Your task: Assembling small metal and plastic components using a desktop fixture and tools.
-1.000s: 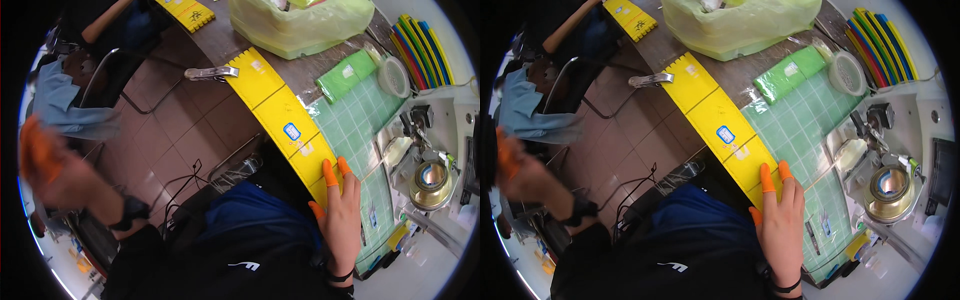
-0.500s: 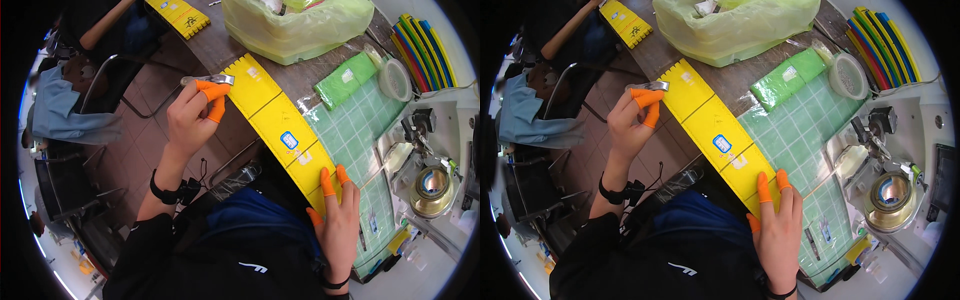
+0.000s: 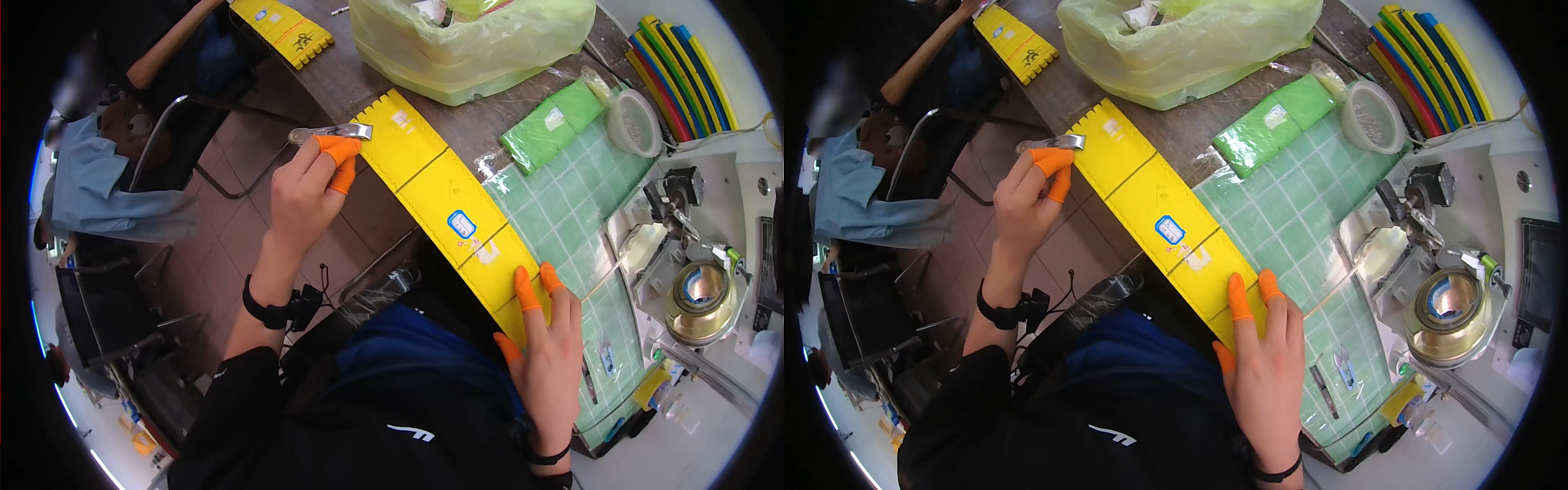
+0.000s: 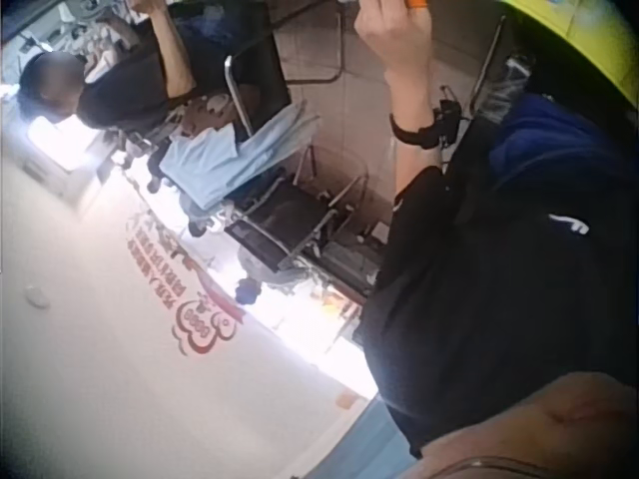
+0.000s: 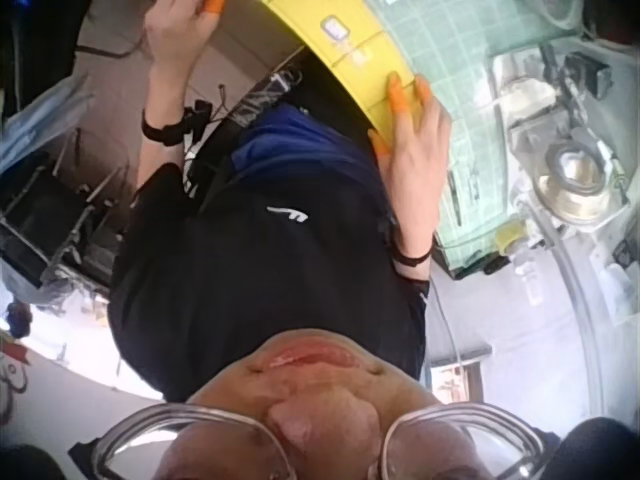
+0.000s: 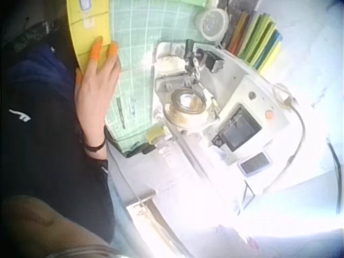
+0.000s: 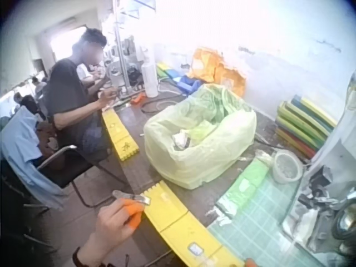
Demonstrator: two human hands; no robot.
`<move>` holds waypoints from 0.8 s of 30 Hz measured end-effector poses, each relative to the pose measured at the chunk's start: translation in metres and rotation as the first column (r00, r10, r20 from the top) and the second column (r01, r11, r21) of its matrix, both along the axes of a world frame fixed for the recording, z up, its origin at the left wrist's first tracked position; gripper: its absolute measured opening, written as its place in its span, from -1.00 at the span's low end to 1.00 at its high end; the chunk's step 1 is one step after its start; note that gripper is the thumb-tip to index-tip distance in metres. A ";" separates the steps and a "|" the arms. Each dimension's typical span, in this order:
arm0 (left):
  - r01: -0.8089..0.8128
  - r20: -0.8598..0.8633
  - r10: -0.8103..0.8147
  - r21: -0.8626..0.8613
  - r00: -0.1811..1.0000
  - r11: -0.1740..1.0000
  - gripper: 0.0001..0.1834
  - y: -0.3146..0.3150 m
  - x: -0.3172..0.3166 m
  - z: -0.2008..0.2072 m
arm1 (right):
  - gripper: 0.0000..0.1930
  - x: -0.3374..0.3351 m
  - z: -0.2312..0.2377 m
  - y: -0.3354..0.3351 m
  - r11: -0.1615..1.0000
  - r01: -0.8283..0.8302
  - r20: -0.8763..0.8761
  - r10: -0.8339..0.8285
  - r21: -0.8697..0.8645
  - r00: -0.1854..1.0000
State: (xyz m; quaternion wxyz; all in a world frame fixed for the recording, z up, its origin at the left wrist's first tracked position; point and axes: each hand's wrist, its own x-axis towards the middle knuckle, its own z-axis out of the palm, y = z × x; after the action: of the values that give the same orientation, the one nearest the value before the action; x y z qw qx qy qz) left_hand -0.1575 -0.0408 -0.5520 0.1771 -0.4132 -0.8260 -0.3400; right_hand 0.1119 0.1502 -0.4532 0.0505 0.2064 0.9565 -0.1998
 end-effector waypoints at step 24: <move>0.850 0.193 -0.975 0.491 0.110 0.193 -0.87 0.153 0.136 0.110 | -0.39 0.085 0.045 0.052 0.929 0.082 -0.453 -0.252 -0.362 0.855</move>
State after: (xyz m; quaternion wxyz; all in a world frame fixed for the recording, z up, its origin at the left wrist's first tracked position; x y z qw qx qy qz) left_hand -0.0220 0.1124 -0.4417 -0.2274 -0.7116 -0.3478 -0.5665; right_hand 0.1974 0.2024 -0.4077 -0.1787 0.2207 0.8684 -0.4064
